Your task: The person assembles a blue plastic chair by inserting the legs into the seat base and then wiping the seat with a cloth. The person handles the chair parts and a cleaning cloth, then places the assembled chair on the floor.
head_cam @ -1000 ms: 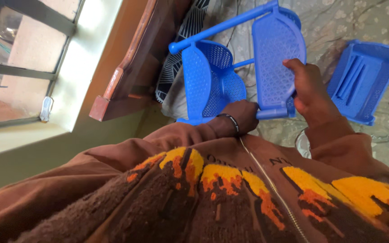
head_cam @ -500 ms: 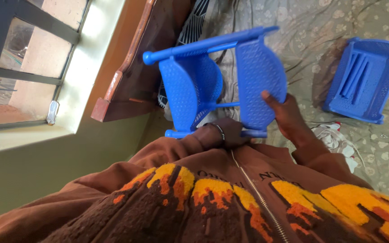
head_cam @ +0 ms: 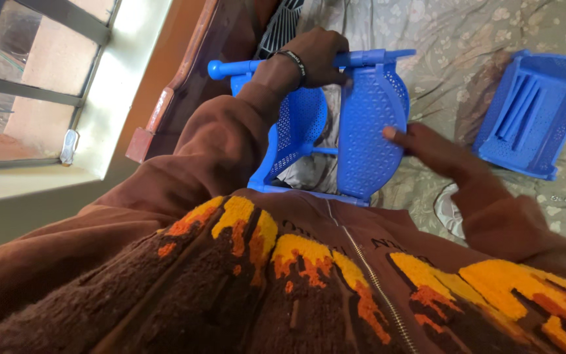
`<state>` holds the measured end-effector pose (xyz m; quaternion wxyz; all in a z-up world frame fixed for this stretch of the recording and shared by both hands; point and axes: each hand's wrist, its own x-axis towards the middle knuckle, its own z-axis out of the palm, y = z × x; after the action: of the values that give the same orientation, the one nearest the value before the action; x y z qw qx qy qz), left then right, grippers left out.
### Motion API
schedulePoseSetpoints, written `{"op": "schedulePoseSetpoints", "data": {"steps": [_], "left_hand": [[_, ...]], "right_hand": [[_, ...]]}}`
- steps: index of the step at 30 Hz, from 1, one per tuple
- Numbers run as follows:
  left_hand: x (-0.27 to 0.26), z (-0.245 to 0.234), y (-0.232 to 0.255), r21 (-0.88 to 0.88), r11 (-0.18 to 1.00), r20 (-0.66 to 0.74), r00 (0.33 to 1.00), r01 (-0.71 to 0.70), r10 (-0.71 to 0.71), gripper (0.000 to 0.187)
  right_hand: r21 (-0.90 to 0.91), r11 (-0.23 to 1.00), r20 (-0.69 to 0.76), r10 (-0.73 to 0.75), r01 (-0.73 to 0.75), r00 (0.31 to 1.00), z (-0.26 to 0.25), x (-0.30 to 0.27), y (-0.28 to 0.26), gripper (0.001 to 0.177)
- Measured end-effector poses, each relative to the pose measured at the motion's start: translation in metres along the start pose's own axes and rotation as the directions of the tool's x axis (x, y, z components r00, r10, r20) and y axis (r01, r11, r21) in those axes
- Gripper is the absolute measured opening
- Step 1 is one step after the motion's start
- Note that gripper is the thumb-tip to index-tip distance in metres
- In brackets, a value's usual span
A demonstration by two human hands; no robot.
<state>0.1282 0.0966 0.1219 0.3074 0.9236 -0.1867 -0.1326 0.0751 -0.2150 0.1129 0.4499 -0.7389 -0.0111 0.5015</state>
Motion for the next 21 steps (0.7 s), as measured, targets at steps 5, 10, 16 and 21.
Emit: {"op": "schedulePoseSetpoints", "data": {"steps": [5,10,16,21], "left_hand": [[-0.011,-0.002,0.019,-0.280,0.945,0.344,0.937,0.167,-0.064,0.029],[-0.018,-0.016,0.028,-0.223,0.905,0.587,0.791,0.361,-0.171,0.026],[-0.024,-0.019,0.020,-0.314,0.794,0.753,0.646,0.520,-0.125,0.023],[-0.019,0.008,0.000,-0.205,0.863,0.738,0.652,0.462,-0.174,0.025]], "right_hand": [[-0.052,0.981,-0.186,-0.194,0.187,0.963,-0.015,0.011,-0.038,0.053],[-0.610,0.674,-0.291,-0.679,0.416,0.674,-0.012,0.013,-0.090,0.055],[-0.424,0.516,0.075,-0.799,0.744,0.597,0.003,0.043,-0.111,0.057],[-0.381,0.634,0.041,-0.716,0.674,0.697,-0.003,0.070,-0.100,0.060]]}}
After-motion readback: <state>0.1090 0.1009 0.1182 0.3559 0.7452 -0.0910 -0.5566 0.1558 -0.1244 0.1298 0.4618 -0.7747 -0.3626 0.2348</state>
